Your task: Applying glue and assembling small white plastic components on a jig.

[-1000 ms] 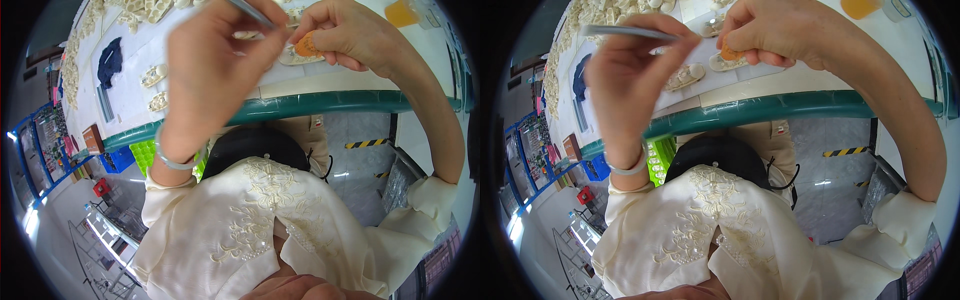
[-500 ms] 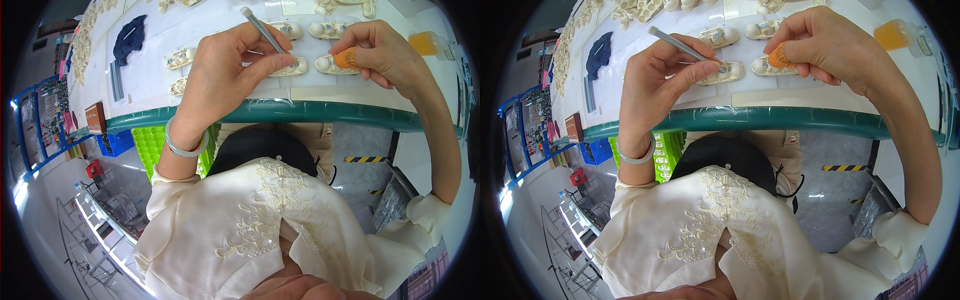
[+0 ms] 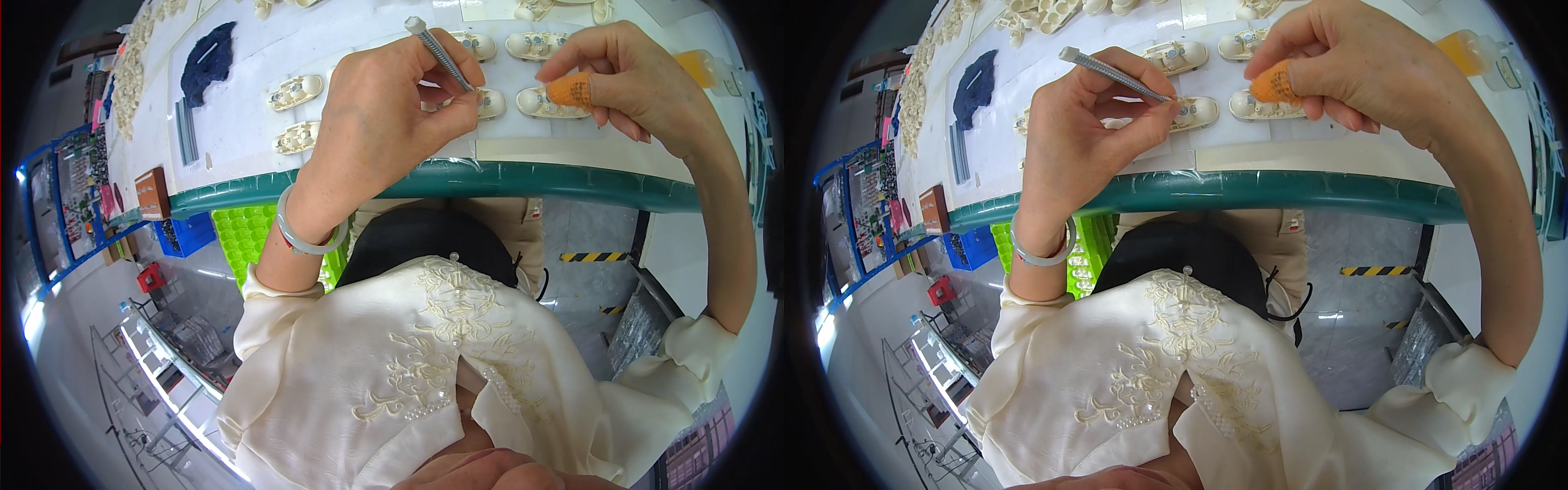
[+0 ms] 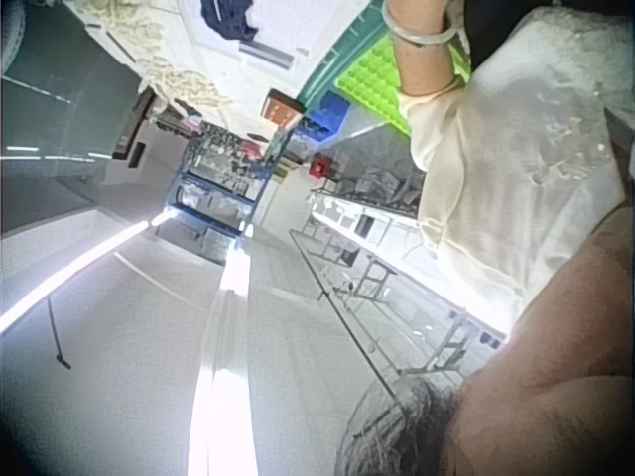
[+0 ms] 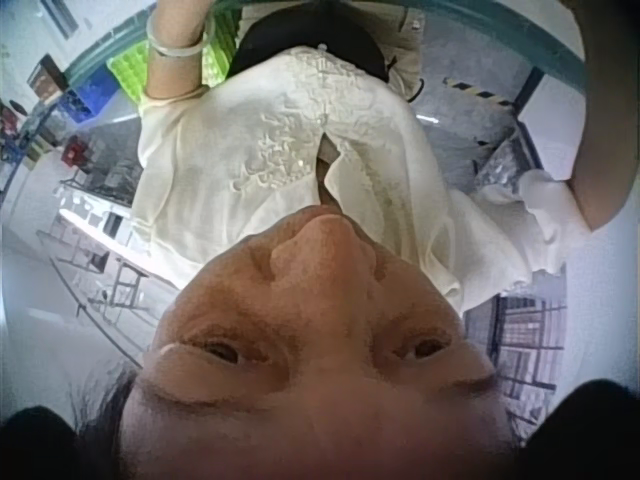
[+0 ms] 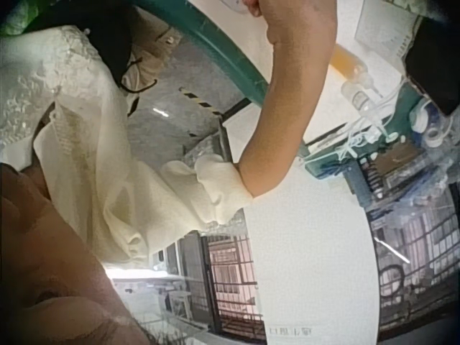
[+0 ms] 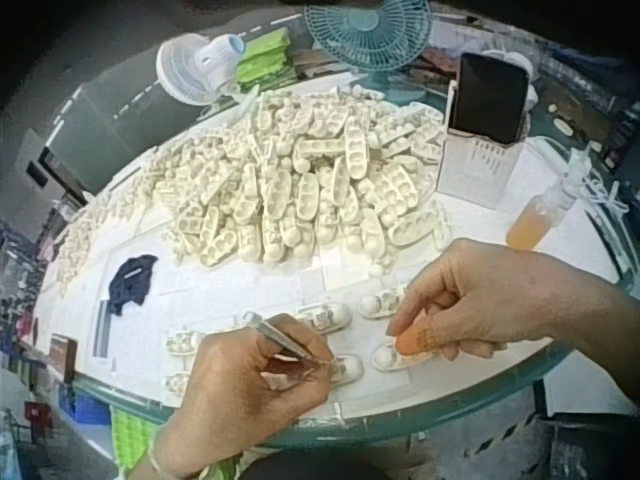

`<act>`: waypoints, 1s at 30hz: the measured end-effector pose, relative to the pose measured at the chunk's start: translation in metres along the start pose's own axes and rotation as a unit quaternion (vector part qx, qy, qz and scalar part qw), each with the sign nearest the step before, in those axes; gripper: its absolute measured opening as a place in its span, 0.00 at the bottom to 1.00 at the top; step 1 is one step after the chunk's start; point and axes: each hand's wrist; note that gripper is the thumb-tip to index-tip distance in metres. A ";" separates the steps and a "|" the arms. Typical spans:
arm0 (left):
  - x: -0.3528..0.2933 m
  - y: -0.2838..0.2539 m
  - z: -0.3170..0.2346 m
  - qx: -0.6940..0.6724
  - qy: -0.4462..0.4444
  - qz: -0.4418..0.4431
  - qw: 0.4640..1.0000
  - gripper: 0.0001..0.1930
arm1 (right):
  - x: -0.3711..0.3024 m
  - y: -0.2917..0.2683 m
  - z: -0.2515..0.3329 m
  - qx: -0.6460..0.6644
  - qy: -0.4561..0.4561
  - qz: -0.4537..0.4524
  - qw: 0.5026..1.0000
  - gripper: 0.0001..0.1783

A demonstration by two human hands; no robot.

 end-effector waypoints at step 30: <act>-0.016 -0.019 0.007 -0.059 -0.020 -0.039 0.997 0.11 | 0.030 0.024 0.078 -0.143 0.148 0.134 0.969 0.09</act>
Point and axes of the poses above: each hand's wrist, its own x-axis towards the middle knuckle, its own y-axis out of the palm, z = x × y, and after that the axes turned 4 degrees about x, right-handed
